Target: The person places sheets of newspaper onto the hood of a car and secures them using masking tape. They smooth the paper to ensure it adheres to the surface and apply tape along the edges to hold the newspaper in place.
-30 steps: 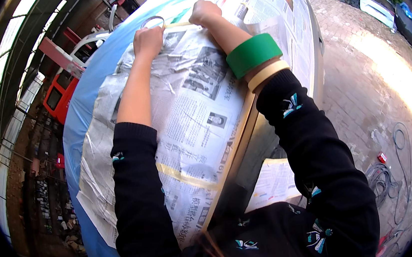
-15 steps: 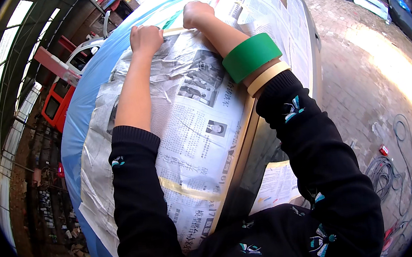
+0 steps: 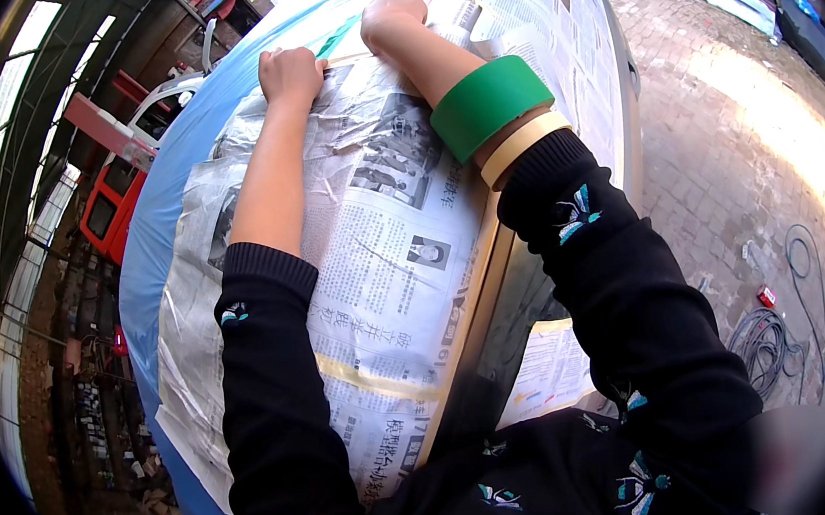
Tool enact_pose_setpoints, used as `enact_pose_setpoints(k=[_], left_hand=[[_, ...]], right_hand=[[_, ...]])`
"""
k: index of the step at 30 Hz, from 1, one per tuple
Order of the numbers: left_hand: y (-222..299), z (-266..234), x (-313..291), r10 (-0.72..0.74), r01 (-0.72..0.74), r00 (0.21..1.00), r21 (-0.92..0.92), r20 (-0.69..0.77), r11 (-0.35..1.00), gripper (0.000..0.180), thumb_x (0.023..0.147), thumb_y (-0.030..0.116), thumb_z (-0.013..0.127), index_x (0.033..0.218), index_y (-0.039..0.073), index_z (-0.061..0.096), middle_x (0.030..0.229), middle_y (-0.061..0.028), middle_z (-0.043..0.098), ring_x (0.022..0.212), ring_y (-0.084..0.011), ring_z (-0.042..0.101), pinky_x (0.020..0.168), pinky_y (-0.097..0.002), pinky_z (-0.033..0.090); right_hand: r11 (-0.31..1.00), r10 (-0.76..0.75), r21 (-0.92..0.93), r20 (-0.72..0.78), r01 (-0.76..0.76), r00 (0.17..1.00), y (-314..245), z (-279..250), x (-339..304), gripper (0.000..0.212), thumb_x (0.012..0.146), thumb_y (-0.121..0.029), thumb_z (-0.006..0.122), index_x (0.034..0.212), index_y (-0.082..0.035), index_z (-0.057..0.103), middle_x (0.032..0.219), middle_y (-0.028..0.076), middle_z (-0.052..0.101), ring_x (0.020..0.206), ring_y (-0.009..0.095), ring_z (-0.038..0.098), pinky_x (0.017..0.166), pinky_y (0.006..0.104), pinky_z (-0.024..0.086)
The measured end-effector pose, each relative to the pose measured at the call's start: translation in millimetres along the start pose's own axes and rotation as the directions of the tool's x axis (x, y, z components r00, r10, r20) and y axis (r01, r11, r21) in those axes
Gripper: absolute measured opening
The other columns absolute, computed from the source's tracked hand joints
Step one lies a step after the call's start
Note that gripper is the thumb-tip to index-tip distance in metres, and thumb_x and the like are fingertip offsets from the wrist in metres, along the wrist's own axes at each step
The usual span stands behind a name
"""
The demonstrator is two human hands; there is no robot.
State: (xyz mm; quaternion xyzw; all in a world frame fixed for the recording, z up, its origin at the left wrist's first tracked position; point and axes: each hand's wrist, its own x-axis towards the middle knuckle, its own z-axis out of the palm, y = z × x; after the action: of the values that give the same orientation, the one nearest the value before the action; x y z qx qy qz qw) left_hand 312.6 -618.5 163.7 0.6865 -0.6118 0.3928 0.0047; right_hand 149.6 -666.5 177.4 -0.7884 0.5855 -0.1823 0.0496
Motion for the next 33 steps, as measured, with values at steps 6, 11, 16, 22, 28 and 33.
enact_pose_setpoints(k=[6, 11, 16, 22, 28, 33], left_hand=[[-0.8, -1.2, 5.9, -0.011, 0.01, 0.999, -0.014, -0.052, 1.0, 0.028, 0.081, 0.042, 0.067, 0.079, 0.015, 0.075, 0.082, -0.0039, 0.071, 0.089, -0.0205, 0.064, 0.085, -0.033, 0.038], [-9.7, 13.9, -3.4, -0.029, 0.028, 0.996, -0.02, -0.08, 0.999, 0.031, 0.079, 0.044, 0.068, 0.077, 0.014, 0.075, 0.081, -0.0054, 0.071, 0.088, -0.0209, 0.064, 0.085, -0.0326, 0.037], [-11.7, 4.4, 9.3, -0.023, 0.021, 0.999, -0.069, -0.032, 0.997, 0.036, 0.078, 0.048, 0.067, 0.077, 0.013, 0.074, 0.081, -0.0078, 0.071, 0.089, -0.0207, 0.064, 0.089, -0.034, 0.035], [-50.0, 13.6, 23.0, 0.18, -0.182, 0.983, -0.155, -0.023, 0.971, 0.037, 0.081, 0.049, 0.063, 0.08, 0.014, 0.075, 0.082, -0.0064, 0.071, 0.086, -0.0208, 0.064, 0.092, -0.0353, 0.033], [-66.9, 19.0, 37.4, 0.015, -0.011, 0.999, -0.116, 0.033, 0.993, 0.033, 0.082, 0.044, 0.065, 0.078, 0.013, 0.075, 0.083, -0.0063, 0.07, 0.09, -0.0208, 0.062, 0.09, -0.0354, 0.034], [-68.7, 42.4, 29.7, 0.154, -0.139, 0.969, 0.085, -0.193, 0.987, 0.025, 0.081, 0.035, 0.066, 0.077, 0.012, 0.073, 0.083, -0.006, 0.07, 0.094, -0.0206, 0.06, 0.09, -0.0355, 0.037]], right_hand=[[0.961, -0.26, -0.162, -0.255, 0.224, 0.931, -1.6, 20.0, 14.1, 0.029, 0.076, -0.012, 0.068, 0.105, -0.01, 0.07, 0.114, 0.008, 0.066, 0.11, 0.025, 0.06, 0.082, 0.0345, 0.051], [0.821, -0.519, -0.216, 0.104, 0.528, 0.849, -28.1, 15.1, -11.1, 0.023, 0.075, -0.01, 0.069, 0.098, -0.006, 0.072, 0.103, 0.013, 0.069, 0.095, 0.028, 0.067, 0.08, 0.0348, 0.053], [0.778, -0.548, -0.33, 0.056, 0.534, 0.834, -29.8, 41.1, 8.4, 0.041, 0.07, -0.019, 0.079, 0.111, -0.015, 0.07, 0.124, 0.009, 0.06, 0.106, 0.021, 0.063, 0.083, 0.032, 0.052], [0.793, -0.478, -0.381, 0.096, 0.476, 0.873, -42.3, 38.9, 0.6, 0.053, 0.076, -0.023, 0.077, 0.126, -0.016, 0.061, 0.137, 0.004, 0.051, 0.112, 0.019, 0.06, 0.082, 0.0305, 0.052], [0.798, -0.457, -0.36, 0.161, 0.483, 0.875, -44.2, 29.1, -8.2, 0.04, 0.086, -0.015, 0.06, 0.126, -0.007, 0.06, 0.142, 0.011, 0.043, 0.115, 0.023, 0.058, 0.085, 0.0321, 0.051], [0.717, -0.521, -0.454, 0.154, 0.529, 0.839, -52.3, 32.8, -10.6, 0.052, 0.081, -0.022, 0.072, 0.128, -0.007, 0.057, 0.132, 0.007, 0.056, 0.108, 0.018, 0.062, 0.077, 0.0297, 0.052]])
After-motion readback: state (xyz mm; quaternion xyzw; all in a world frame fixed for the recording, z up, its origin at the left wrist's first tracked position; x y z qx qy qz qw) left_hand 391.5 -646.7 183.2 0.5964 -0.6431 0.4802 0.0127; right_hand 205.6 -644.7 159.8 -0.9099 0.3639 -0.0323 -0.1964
